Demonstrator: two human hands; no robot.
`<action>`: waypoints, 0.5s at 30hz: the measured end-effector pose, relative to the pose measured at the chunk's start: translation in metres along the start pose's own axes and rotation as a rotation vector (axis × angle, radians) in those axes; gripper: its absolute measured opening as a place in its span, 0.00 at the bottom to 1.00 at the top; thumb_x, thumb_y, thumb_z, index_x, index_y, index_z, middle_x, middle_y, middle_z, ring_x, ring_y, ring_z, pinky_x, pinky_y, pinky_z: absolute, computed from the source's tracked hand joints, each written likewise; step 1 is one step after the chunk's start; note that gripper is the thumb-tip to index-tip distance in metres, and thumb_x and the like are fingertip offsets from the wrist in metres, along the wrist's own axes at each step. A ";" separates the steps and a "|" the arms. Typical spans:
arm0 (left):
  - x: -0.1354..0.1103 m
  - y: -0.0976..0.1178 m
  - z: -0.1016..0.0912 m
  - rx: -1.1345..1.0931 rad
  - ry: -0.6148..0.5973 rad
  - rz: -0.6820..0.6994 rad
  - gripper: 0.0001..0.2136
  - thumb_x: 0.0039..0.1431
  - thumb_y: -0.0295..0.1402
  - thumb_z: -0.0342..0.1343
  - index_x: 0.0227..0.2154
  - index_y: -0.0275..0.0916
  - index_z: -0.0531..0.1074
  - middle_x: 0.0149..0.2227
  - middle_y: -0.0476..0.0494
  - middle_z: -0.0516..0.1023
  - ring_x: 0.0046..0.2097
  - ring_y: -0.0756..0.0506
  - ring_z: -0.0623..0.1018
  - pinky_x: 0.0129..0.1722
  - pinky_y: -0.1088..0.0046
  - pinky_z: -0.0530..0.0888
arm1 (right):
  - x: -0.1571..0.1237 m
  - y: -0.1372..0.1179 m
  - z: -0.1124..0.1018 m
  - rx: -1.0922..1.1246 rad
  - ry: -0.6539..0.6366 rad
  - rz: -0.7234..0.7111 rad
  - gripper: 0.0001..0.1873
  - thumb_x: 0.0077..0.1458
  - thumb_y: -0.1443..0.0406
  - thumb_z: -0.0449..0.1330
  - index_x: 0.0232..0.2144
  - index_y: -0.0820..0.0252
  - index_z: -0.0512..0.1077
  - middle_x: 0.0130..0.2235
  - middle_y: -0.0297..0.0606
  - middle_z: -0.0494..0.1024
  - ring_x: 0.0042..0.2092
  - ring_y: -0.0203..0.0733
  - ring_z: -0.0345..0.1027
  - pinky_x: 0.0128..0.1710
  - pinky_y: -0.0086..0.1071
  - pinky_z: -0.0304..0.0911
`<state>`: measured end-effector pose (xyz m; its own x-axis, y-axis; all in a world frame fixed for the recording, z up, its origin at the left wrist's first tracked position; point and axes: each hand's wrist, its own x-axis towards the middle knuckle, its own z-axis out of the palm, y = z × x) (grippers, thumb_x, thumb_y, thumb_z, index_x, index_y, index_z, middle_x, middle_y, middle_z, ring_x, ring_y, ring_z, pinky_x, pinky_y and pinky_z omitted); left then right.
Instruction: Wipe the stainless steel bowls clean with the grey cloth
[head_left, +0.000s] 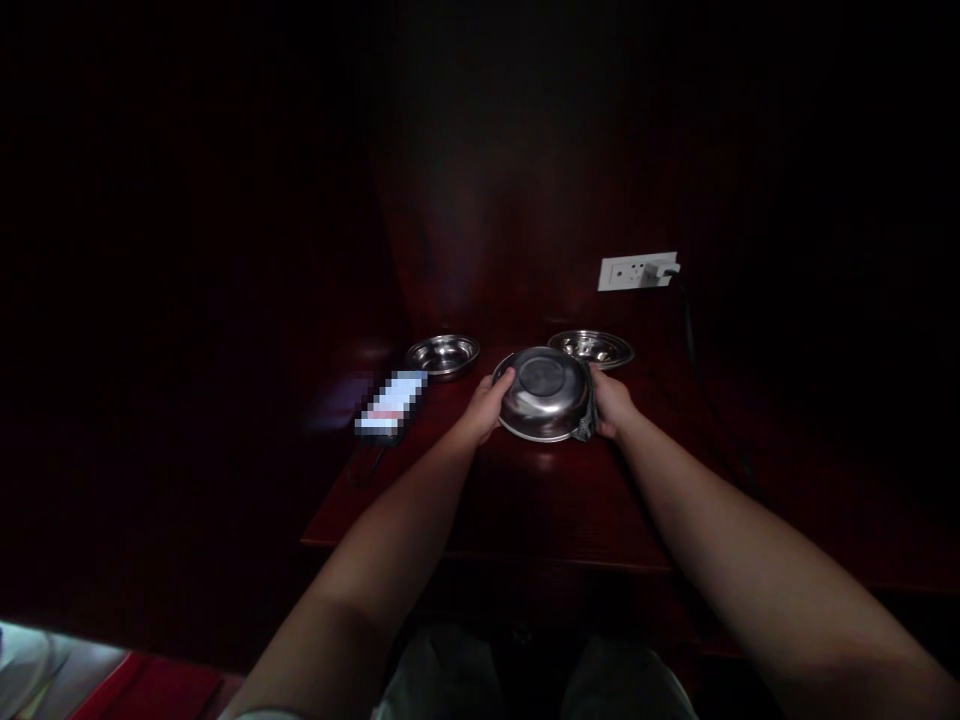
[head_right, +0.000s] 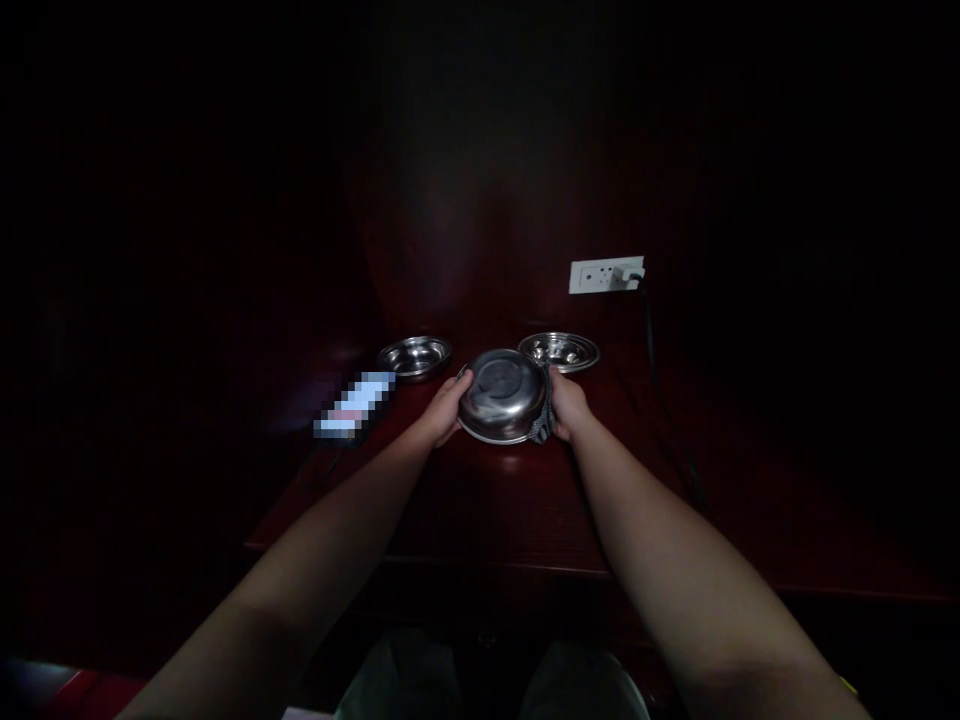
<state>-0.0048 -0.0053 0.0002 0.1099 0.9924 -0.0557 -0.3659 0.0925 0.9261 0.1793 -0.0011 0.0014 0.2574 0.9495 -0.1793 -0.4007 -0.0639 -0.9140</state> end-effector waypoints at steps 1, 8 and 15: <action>-0.001 0.004 -0.003 0.082 -0.012 -0.021 0.21 0.47 0.47 0.59 0.39 0.37 0.70 0.30 0.46 0.77 0.27 0.49 0.75 0.27 0.75 0.70 | 0.000 -0.001 0.001 -0.011 -0.024 0.023 0.14 0.54 0.56 0.55 0.32 0.62 0.71 0.24 0.38 0.77 0.28 0.39 0.71 0.31 0.32 0.69; 0.000 0.016 -0.020 0.280 -0.238 -0.188 0.21 0.49 0.50 0.56 0.39 0.38 0.72 0.32 0.45 0.78 0.28 0.49 0.76 0.28 0.74 0.71 | 0.002 -0.006 -0.005 -0.067 -0.226 0.267 0.15 0.54 0.56 0.54 0.34 0.63 0.71 0.22 0.39 0.76 0.29 0.43 0.72 0.34 0.38 0.69; -0.008 0.020 -0.018 0.400 -0.474 -0.255 0.21 0.49 0.48 0.56 0.40 0.38 0.73 0.37 0.41 0.78 0.36 0.46 0.77 0.37 0.71 0.70 | -0.016 -0.017 -0.009 -0.306 -0.386 0.346 0.12 0.52 0.60 0.57 0.29 0.65 0.73 0.26 0.45 0.78 0.28 0.45 0.73 0.32 0.39 0.69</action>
<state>-0.0293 -0.0095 0.0125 0.5751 0.7918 -0.2057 0.0858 0.1917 0.9777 0.1898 -0.0175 0.0170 -0.2036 0.8969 -0.3926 -0.1180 -0.4206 -0.8995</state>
